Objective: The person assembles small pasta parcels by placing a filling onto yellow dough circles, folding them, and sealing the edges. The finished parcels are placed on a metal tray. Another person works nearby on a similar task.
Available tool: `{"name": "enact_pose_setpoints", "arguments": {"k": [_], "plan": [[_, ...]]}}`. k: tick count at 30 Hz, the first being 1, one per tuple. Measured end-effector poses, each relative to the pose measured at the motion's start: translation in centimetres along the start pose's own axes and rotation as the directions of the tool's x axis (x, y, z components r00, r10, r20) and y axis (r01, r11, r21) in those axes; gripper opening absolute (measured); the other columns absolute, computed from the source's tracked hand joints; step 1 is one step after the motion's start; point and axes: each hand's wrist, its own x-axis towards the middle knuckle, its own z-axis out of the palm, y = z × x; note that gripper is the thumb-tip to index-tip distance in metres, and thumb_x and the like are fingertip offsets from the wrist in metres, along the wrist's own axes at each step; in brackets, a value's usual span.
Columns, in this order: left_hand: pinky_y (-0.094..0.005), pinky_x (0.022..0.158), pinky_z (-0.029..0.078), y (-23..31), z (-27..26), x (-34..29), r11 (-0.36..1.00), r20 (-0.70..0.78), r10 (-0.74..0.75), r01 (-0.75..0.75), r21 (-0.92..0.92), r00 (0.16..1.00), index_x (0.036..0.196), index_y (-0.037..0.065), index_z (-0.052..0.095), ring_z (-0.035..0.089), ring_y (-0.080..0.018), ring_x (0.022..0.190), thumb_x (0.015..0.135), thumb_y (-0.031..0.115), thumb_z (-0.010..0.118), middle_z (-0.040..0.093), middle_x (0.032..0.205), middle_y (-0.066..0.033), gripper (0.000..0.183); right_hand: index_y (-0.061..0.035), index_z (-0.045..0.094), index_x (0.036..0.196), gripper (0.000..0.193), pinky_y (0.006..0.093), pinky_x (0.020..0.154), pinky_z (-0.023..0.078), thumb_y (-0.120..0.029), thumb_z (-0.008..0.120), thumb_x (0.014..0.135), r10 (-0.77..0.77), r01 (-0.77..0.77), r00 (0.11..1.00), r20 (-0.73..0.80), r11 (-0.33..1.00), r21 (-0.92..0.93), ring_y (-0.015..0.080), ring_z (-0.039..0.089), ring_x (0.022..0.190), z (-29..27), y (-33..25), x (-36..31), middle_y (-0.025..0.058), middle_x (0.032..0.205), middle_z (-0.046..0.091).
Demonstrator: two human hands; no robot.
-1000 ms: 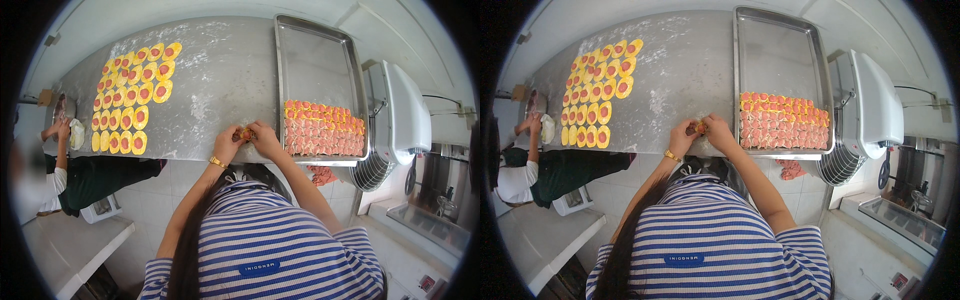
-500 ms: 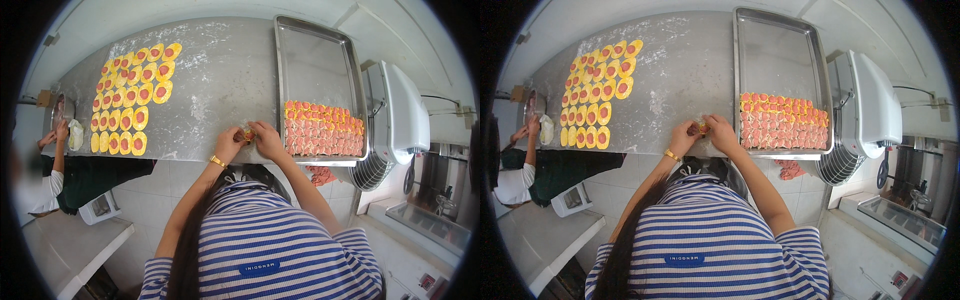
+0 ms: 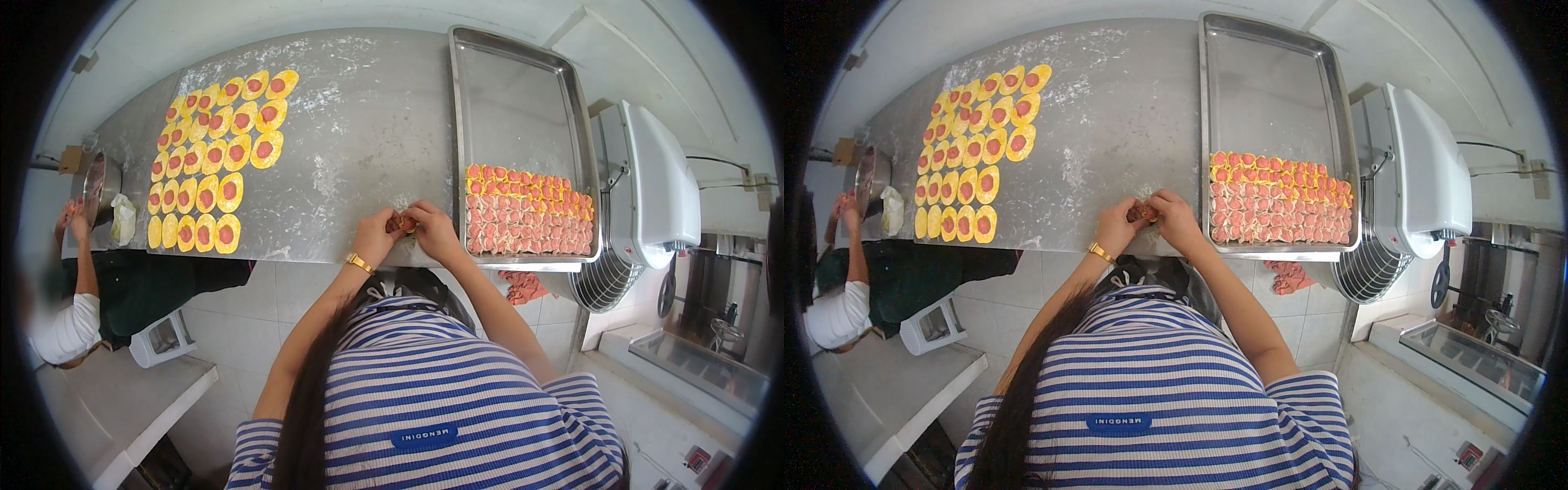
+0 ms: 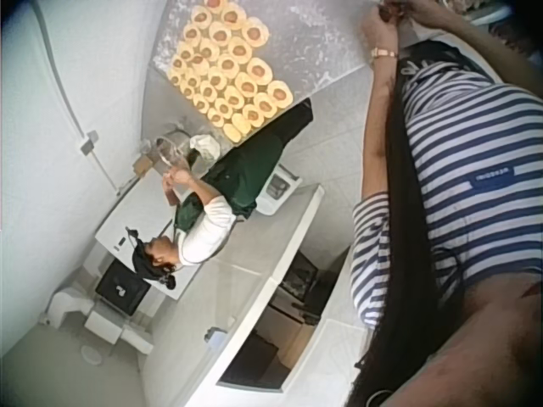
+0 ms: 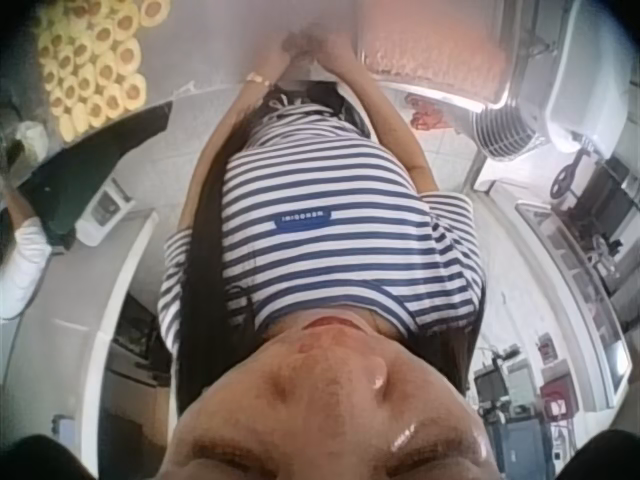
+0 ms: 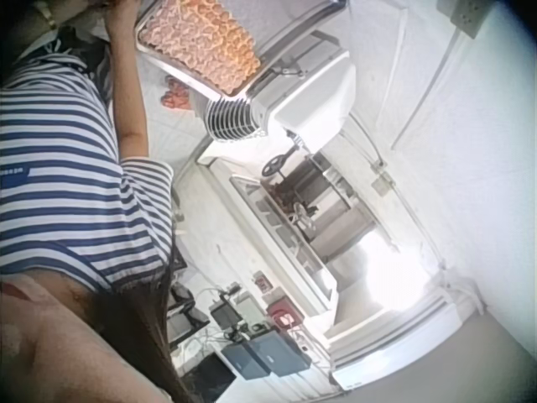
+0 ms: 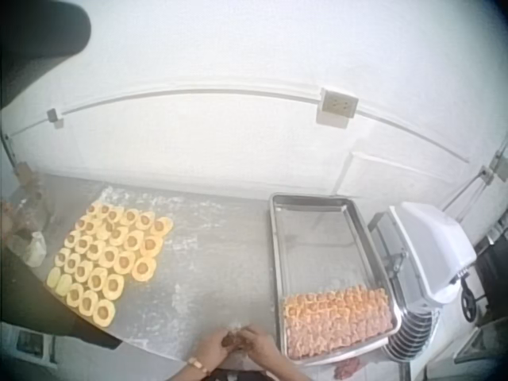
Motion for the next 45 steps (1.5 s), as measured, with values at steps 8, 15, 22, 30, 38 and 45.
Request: {"name": "enact_pose_setpoints", "arguments": {"k": [8, 15, 22, 30, 38, 45], "plan": [[-0.0292, 0.066, 0.052, -0.9, -0.1, -0.1, 0.99, -0.037, 0.065, -0.069, -0.122, 0.997, 0.095, 0.004, 0.06, 0.067, -0.0198, 0.073, 0.071, 0.002, 0.071, 0.067, 0.08, -0.0097, 0.026, -0.003, 0.059, 0.096, 0.033, 0.0414, 0.073, 0.047, 0.008, 0.057, 0.065, 0.141, -0.143, 0.989, -0.037, 0.988, -0.061, 0.036, 0.057, 0.086, 0.2, -0.6, -0.4, 0.0146, 0.092, 0.056], [-0.0293, 0.066, 0.052, -0.8, 0.3, 0.2, 0.99, -0.02, 0.086, -0.087, -0.107, 0.996, 0.096, 0.004, 0.06, 0.066, -0.0191, 0.072, 0.071, 0.0, 0.07, 0.067, 0.079, -0.0093, 0.028, -0.0034, 0.058, 0.097, 0.034, 0.0432, 0.073, 0.047, 0.008, 0.057, 0.065, 0.152, -0.152, 0.988, -0.02, 0.988, 0.02, 0.0373, 0.056, 0.086, 0.9, -0.4, -0.7, 0.0156, 0.092, 0.055], [-0.0269, 0.062, 0.051, -5.1, -4.5, 0.6, 0.992, -0.223, -0.051, 0.023, -0.125, 0.973, 0.097, 0.004, 0.061, 0.062, -0.0139, 0.064, 0.079, 0.005, 0.063, 0.065, 0.073, -0.0065, 0.018, -0.0096, 0.055, 0.115, 0.051, 0.0414, 0.085, 0.045, 0.007, 0.055, 0.067, 0.056, -0.041, 0.997, 0.057, 0.971, -0.237, 0.035, 0.051, 0.102, 0.0, -2.7, -0.2, 0.0149, 0.107, 0.052], [-0.04, 0.065, 0.048, -15.1, -17.4, 6.1, 0.956, -0.74, -0.12, 0.278, 0.094, 0.662, 0.084, -0.002, 0.063, 0.064, -0.0326, 0.073, 0.076, 0.021, 0.065, 0.065, 0.075, -0.019, 0.024, -0.0049, 0.061, 0.096, 0.028, 0.0391, 0.079, 0.048, 0.004, 0.055, 0.07, 0.043, -0.031, 0.997, 0.059, 0.979, -0.203, 0.0324, 0.055, 0.096, 0.3, -2.5, -0.7, 0.0131, 0.1, 0.056], [-0.0409, 0.061, 0.047, -17.0, -18.8, 10.7, 0.87, -0.74, -0.166, 0.45, 0.201, 0.652, 0.077, -0.001, 0.067, 0.063, -0.0348, 0.066, 0.077, 0.032, 0.062, 0.066, 0.071, -0.0174, 0.034, -0.0055, 0.066, 0.094, 0.031, 0.0335, 0.074, 0.049, 0.005, 0.064, 0.065, 0.264, -0.276, 0.92, -0.291, 0.961, -0.002, 0.028, 0.061, 0.087, -13.0, -1.0, -3.4, 0.0108, 0.093, 0.062], [-0.0282, 0.082, 0.049, -16.9, -17.6, 9.2, 0.356, -0.439, -0.594, -0.268, -0.895, 0.674, 0.108, -0.002, 0.053, 0.057, -0.0177, 0.092, 0.085, 0.018, 0.054, 0.057, 0.105, -0.0112, 0.03, -0.0068, 0.067, 0.096, 0.033, 0.0341, 0.07, 0.049, 0.001, 0.065, 0.063, 0.283, -0.441, 0.831, -0.479, 0.861, -0.255, 0.0267, 0.062, 0.078, -29.9, 11.7, -6.0, 0.0105, 0.088, 0.062]]}}
